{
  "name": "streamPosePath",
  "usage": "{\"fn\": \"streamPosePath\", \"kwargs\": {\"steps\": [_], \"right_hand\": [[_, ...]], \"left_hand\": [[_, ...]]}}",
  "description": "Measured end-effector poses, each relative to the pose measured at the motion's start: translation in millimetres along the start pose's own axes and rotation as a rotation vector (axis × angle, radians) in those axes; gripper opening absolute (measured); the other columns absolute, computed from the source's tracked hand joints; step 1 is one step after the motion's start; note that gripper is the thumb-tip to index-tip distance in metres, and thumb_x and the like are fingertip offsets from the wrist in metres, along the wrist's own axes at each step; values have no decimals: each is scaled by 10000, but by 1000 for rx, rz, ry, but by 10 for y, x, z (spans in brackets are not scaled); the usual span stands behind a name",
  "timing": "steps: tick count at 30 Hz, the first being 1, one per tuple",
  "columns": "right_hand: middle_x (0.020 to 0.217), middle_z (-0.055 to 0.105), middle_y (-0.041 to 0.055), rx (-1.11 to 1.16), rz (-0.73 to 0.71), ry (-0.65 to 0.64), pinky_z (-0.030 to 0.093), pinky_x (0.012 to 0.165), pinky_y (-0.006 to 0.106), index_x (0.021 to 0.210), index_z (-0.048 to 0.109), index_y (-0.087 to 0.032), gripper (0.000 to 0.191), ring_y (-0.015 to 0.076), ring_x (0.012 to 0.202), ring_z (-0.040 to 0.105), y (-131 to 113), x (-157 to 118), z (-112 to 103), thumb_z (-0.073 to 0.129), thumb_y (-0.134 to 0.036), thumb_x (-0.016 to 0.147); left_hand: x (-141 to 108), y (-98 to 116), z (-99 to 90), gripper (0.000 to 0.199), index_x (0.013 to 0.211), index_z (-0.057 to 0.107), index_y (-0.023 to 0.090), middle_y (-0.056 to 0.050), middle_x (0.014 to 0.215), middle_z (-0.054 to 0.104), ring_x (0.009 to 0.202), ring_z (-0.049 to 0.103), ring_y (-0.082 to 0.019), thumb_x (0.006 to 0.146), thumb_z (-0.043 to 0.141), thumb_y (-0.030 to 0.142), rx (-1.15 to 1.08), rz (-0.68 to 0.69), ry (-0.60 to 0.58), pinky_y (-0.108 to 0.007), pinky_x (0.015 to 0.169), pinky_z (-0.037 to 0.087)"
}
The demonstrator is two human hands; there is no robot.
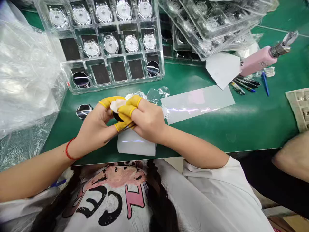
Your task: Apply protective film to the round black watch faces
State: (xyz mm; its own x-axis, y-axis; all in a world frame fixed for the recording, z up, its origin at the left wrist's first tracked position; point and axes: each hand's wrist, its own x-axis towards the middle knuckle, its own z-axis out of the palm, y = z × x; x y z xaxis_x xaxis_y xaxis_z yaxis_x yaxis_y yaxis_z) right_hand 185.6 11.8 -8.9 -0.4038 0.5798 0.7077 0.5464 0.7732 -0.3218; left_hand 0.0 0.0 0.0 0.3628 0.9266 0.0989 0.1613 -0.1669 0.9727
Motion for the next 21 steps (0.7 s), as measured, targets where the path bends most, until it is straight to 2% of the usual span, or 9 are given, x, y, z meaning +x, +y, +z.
{"fn": "streamPosePath", "kwargs": {"steps": [4,8,11,14,16,17,18,19,21], "right_hand": [[882,641,19,46,73,-1,494,669,291,1038,616,-236,84,160,813,625,113,25,-22,573,-235,966],[876,652,16,85,161,-6,508,699,295,972,625,-232,80,159,873,643,193,36,-10,559,-273,989],[912,649,25,112,347,-12,517,720,299,946,627,-229,154,161,892,634,397,78,-41,590,-374,983],[983,649,31,179,645,88,509,763,281,1016,620,-231,203,134,852,592,653,176,-184,717,-369,904],[1008,648,34,290,847,194,484,720,250,1025,614,-226,130,99,766,545,721,241,-317,681,-267,922],[990,643,31,363,936,236,464,666,240,998,617,-224,50,86,709,513,705,261,-380,618,-232,949],[954,635,28,439,1003,257,444,616,237,962,623,-223,73,83,665,488,658,269,-432,551,-226,976],[905,623,25,516,1046,252,436,582,241,925,631,-225,143,89,643,483,587,263,-472,508,-255,994],[813,601,25,658,1062,183,478,578,261,855,654,-231,272,121,671,539,416,206,-507,515,-420,995]], "left_hand": [[-24,-18,74,512,1286,486,184,-66,1148,700,942,709,-188,822,701,216,-25,-41,-13,-354,878,583],[-14,-12,73,492,1259,492,183,-50,1070,714,934,720,-183,825,722,214,-50,-59,-27,-328,837,604],[-13,55,30,491,1264,494,182,-61,1157,691,971,718,-169,831,726,196,-37,35,2,-311,872,609],[-90,155,28,516,1293,490,203,-74,1269,653,1077,703,-195,838,731,192,76,159,87,-329,947,600],[-197,186,87,479,1297,498,224,-71,1287,657,1127,694,-206,866,702,185,174,234,-12,-336,996,591],[-258,179,135,432,1288,507,227,-70,1281,668,1153,689,-209,891,666,171,225,274,-120,-341,1025,582],[-318,153,191,373,1271,518,219,-73,1271,680,1195,676,-220,918,618,151,285,322,-247,-360,1064,566],[-371,111,248,320,1253,526,199,-87,1265,688,1248,652,-242,943,562,126,353,376,-361,-397,1105,542],[-442,-4,351,276,1226,528,129,-152,1276,681,1356,570,-317,969,444,72,487,468,-488,-515,1159,479]]}}
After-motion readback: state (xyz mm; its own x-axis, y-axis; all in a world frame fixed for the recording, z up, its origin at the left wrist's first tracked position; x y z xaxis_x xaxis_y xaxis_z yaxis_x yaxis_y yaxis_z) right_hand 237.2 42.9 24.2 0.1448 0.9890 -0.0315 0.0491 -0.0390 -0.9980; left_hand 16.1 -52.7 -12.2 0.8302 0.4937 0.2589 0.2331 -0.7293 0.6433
